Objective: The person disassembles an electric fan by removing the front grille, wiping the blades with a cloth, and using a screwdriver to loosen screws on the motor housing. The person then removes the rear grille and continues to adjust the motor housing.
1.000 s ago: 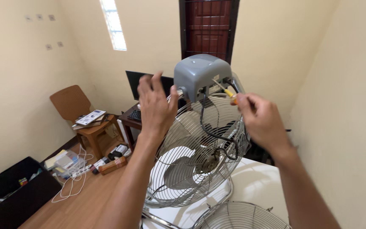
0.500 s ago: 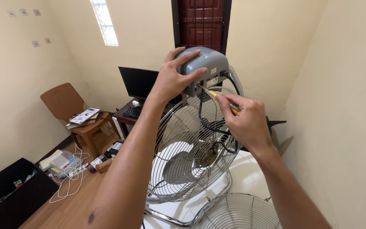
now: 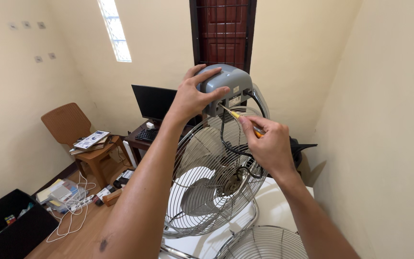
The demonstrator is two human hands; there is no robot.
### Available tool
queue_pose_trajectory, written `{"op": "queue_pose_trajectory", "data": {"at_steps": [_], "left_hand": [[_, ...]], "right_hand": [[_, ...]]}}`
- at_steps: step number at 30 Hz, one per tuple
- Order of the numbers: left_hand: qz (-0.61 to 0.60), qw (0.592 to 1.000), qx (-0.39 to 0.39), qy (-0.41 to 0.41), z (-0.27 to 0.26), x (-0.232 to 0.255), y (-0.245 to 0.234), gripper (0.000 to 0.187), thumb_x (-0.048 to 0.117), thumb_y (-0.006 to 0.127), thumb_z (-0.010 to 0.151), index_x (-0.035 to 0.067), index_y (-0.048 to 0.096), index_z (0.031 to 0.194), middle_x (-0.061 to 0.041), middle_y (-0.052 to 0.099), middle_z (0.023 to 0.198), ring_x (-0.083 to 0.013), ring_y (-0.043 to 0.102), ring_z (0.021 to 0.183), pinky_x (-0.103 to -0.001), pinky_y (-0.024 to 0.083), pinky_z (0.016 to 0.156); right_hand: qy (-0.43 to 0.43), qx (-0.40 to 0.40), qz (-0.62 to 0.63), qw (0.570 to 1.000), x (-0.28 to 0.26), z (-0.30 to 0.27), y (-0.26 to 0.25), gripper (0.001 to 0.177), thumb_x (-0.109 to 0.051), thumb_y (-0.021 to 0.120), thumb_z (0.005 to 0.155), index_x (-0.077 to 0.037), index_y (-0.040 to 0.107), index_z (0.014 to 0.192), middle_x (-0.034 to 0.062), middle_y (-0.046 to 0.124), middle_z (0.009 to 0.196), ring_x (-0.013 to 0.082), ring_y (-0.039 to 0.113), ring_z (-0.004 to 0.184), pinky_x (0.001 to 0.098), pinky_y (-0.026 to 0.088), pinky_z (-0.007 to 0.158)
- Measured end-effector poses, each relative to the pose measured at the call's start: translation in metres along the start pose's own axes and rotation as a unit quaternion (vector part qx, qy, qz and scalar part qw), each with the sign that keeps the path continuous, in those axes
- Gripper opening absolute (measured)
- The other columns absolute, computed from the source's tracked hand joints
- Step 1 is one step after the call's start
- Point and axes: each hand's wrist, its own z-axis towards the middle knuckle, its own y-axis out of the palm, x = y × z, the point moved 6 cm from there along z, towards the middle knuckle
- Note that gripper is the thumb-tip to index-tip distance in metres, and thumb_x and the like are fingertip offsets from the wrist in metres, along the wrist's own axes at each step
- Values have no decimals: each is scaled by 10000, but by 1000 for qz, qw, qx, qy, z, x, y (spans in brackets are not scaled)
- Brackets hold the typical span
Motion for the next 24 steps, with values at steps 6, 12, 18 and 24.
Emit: {"op": "queue_pose_trajectory", "data": {"at_steps": [6, 12, 18, 24], "left_hand": [[5, 1000, -1, -1, 0, -2, 0, 745, 601, 835, 664, 261, 700, 1313, -133, 436, 1533, -374, 573, 1312, -491, 623, 913], [3, 1000, -4, -4, 2, -3, 2, 743, 598, 842, 668, 258, 700, 1313, -145, 422, 1540, -386, 566, 1313, -493, 630, 890], [-6, 1000, -2, 2, 2, -2, 3, 729, 581, 848, 674, 248, 705, 1306, -156, 422, 1538, -390, 566, 1315, -485, 627, 901], [-15, 1000, 2, 20, 0, 0, 1, 710, 569, 849, 698, 247, 709, 1315, -158, 419, 1546, -393, 561, 1334, -484, 606, 949]], "right_hand": [[9, 1, -3, 1000, 3, -2, 0, 282, -260, 688, 966, -4, 777, 1042, 97, 744, 713, 69, 643, 606, 276, 522, 571], [31, 7, 5, 999, 10, -4, 0, 281, -262, 699, 964, -6, 787, 1041, 66, 660, 616, 52, 530, 563, 277, 443, 503], [15, 12, -9, 1000, 7, -2, -1, 274, -259, 702, 960, -10, 786, 1041, 46, 663, 609, 39, 544, 555, 265, 457, 502], [-15, 21, -28, 999, 0, -8, -1, 276, -255, 699, 964, -3, 781, 1044, 48, 671, 634, 49, 560, 549, 259, 470, 511]]}}
